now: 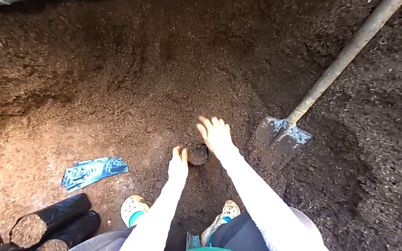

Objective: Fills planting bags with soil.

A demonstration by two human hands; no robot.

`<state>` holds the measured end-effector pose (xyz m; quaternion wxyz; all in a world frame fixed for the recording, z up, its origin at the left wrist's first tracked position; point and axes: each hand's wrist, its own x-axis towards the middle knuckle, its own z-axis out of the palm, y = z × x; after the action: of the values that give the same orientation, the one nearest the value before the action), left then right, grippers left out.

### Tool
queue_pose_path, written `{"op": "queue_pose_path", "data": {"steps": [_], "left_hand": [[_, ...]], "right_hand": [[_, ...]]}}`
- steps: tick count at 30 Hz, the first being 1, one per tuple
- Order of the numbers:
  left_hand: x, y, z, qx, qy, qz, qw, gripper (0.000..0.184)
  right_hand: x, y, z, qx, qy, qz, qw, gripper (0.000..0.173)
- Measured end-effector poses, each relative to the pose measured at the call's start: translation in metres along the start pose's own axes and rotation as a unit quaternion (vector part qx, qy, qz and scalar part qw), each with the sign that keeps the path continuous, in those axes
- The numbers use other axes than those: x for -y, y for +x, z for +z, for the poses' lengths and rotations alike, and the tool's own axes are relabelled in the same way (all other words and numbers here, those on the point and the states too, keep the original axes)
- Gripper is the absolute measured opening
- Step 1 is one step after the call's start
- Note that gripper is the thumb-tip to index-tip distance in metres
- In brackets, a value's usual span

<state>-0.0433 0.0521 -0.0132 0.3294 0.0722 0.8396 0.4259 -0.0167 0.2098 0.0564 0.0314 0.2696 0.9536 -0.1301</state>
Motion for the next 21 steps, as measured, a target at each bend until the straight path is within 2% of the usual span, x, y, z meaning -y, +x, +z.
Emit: {"op": "queue_pose_path", "data": {"steps": [1, 2, 3, 4, 5, 7, 8, 10, 12, 13, 14, 16, 17, 19, 21], "left_hand": [[-0.001, 0.001, -0.005, -0.021, -0.022, 0.017, 0.999, 0.047], [-0.002, 0.004, -0.009, -0.046, -0.043, 0.031, 0.998, 0.046], [-0.002, 0.008, -0.011, -0.081, -0.060, 0.039, 0.994, 0.044], [-0.001, 0.011, -0.012, -0.111, -0.074, 0.041, 0.990, 0.043], [0.002, 0.013, -0.012, -0.129, -0.087, 0.035, 0.987, 0.043], [0.005, 0.019, -0.014, -0.136, -0.121, -0.003, 0.983, 0.046], [0.011, 0.021, -0.014, -0.117, -0.138, -0.046, 0.983, 0.050], [0.017, 0.026, -0.009, -0.060, -0.185, -0.181, 0.964, 0.063], [0.024, 0.024, 0.008, -0.003, -0.278, -0.297, 0.913, 0.075], [0.026, 0.023, 0.017, 0.025, -0.327, -0.338, 0.882, 0.080], [0.027, 0.023, 0.026, 0.049, -0.380, -0.364, 0.849, 0.084], [0.025, 0.026, 0.042, 0.082, -0.487, -0.376, 0.784, 0.092], [0.021, 0.027, 0.046, 0.090, -0.542, -0.362, 0.753, 0.091], [0.017, 0.026, 0.047, 0.096, -0.613, -0.330, 0.711, 0.081], [0.022, 0.017, 0.043, 0.113, -0.635, -0.312, 0.697, 0.075]], "right_hand": [[0.005, 0.007, 0.010, -0.127, 0.011, -0.041, 0.991, 0.046], [0.012, 0.015, 0.024, -0.210, 0.030, -0.079, 0.974, 0.042], [0.017, 0.019, 0.044, -0.230, 0.052, -0.115, 0.965, 0.040], [0.018, 0.019, 0.069, -0.189, 0.066, -0.147, 0.969, 0.044], [0.014, 0.016, 0.090, -0.112, 0.042, -0.174, 0.977, 0.054], [0.018, 0.024, 0.087, 0.022, -0.012, -0.199, 0.980, 0.063], [0.018, 0.026, 0.078, 0.039, -0.019, -0.195, 0.980, 0.057], [0.011, 0.037, 0.056, 0.002, 0.017, -0.148, 0.989, 0.038], [-0.009, 0.046, 0.045, 0.089, 0.114, -0.040, 0.989, 0.046], [-0.023, 0.045, 0.049, 0.157, 0.196, 0.010, 0.968, 0.052], [-0.034, 0.038, 0.058, 0.217, 0.289, 0.058, 0.931, 0.058], [-0.040, 0.011, 0.077, 0.261, 0.427, 0.166, 0.849, 0.069], [-0.037, 0.000, 0.083, 0.269, 0.470, 0.181, 0.821, 0.071], [-0.027, -0.014, 0.085, 0.265, 0.515, 0.161, 0.799, 0.071], [-0.024, -0.027, 0.084, 0.256, 0.518, 0.120, 0.807, 0.071]]}}
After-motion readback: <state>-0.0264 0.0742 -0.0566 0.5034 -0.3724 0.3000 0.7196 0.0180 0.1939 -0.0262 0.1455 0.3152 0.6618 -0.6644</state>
